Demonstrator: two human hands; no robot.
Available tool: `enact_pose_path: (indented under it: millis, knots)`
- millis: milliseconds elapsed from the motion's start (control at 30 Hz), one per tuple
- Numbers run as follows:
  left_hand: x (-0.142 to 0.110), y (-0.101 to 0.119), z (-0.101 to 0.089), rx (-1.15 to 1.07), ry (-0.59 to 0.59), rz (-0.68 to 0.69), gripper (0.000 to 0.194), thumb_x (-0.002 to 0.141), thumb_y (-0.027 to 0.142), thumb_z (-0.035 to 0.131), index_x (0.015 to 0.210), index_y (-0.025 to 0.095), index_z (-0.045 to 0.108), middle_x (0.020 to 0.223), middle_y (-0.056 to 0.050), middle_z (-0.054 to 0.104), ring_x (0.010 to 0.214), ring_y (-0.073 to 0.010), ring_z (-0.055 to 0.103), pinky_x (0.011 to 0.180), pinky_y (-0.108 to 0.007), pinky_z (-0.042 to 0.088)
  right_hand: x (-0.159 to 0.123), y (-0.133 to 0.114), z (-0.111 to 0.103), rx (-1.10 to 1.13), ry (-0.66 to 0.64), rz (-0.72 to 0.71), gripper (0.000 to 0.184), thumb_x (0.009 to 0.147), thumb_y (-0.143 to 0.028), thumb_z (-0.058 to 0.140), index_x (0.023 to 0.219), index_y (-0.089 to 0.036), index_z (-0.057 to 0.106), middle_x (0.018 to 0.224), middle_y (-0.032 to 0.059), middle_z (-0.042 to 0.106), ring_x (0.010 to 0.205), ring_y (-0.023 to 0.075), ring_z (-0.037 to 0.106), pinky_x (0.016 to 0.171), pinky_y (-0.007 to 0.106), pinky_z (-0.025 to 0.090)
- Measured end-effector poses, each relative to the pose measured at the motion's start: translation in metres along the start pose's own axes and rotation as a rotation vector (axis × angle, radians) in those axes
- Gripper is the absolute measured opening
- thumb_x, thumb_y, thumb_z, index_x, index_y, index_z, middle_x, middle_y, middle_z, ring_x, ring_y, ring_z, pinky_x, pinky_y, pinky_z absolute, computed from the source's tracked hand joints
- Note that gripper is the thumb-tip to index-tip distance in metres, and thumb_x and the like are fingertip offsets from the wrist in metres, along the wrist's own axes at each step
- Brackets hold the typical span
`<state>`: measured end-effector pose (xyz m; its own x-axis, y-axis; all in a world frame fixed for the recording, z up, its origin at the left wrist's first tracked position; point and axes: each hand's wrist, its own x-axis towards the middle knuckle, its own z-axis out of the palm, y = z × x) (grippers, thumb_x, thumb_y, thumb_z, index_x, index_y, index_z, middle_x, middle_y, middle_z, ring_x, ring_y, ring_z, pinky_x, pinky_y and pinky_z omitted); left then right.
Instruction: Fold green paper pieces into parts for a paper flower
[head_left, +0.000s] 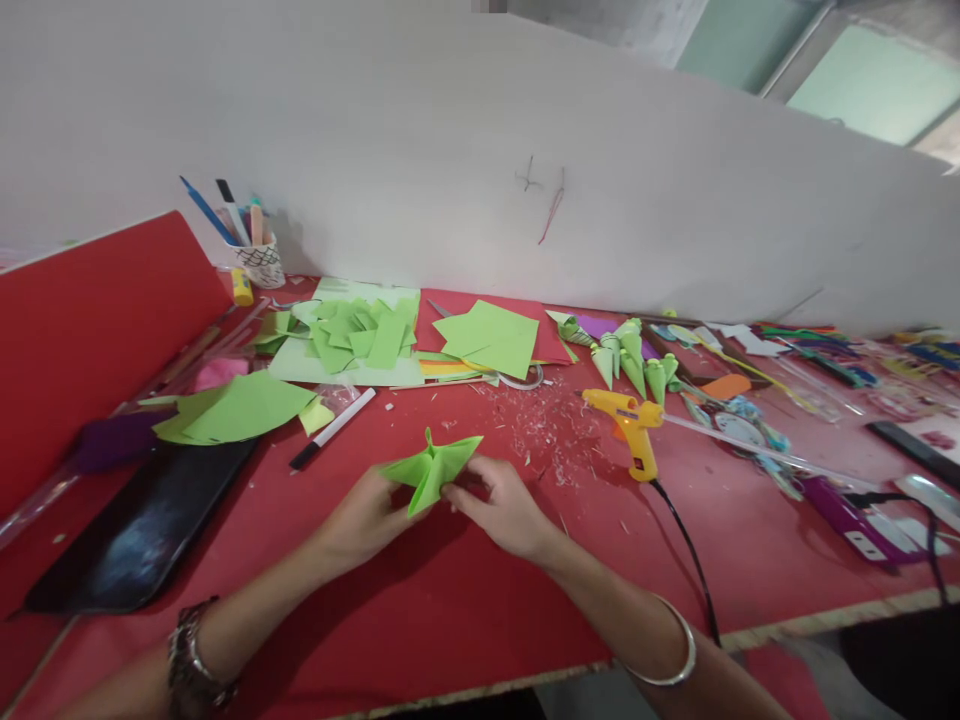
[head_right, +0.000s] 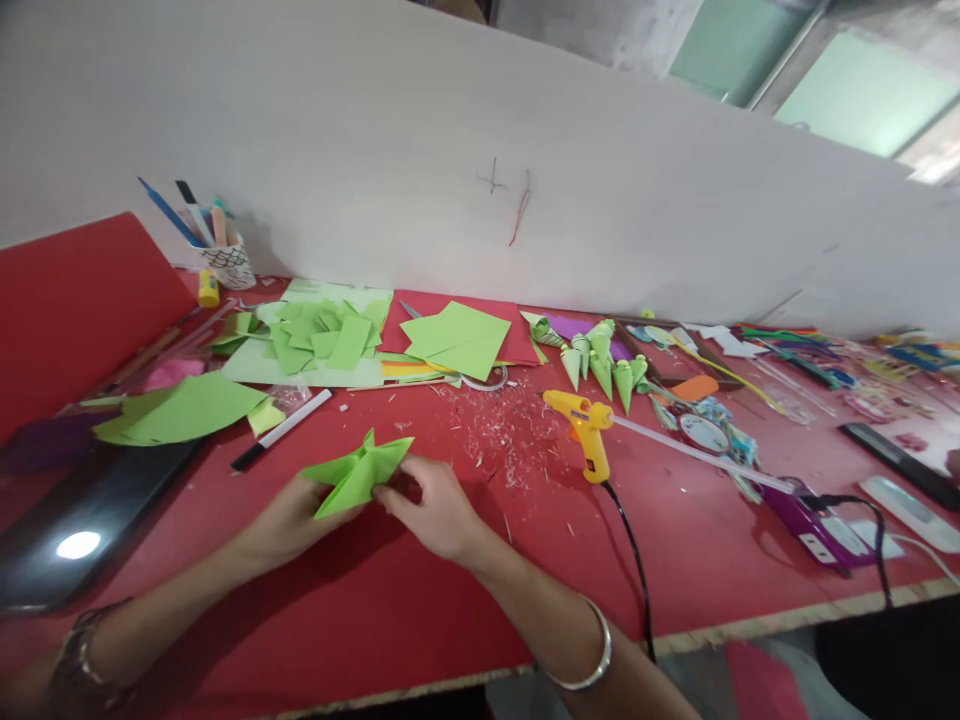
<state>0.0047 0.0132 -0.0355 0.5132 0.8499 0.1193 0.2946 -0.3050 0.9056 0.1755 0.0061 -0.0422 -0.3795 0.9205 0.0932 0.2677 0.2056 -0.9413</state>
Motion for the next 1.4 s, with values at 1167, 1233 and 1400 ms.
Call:
enact_pose_path:
  millis: [1167,1233,1400]
  knots:
    - [-0.001,0.007,-0.001,0.006,0.022,-0.138,0.018,0.08,0.029,0.045,0.092,0.018,0.052,0.081,-0.002,0.063,0.071,-0.0142,0.059,0.067,-0.025,0.045,-0.001,-0.001,-0.002,0.011,0.165,-0.058,0.007,0.075,-0.019,0.05,0.082,-0.017,0.053,0.08,0.0015,0.059,0.067,0.0115,0.059,0.064,0.025,0.049]
    - [-0.001,0.005,0.004,-0.125,-0.046,-0.169,0.014,0.08,0.028,0.044,0.088,0.017,0.048,0.077,-0.001,0.06,0.062,-0.012,0.058,0.062,-0.024,0.046,0.0,-0.001,-0.001,0.077,0.155,-0.002,0.007,0.075,-0.022,0.052,0.08,-0.018,0.051,0.074,-0.001,0.057,0.057,0.0093,0.059,0.057,0.022,0.049]
    - [-0.001,0.005,0.007,-0.337,-0.138,-0.268,0.023,0.08,0.035,0.045,0.093,0.015,0.046,0.08,-0.002,0.057,0.056,-0.0107,0.057,0.059,-0.026,0.047,0.001,-0.002,-0.001,0.229,0.136,0.099,0.011,0.072,-0.027,0.058,0.073,-0.017,0.054,0.061,-0.003,0.057,0.053,0.0096,0.057,0.053,0.022,0.047]
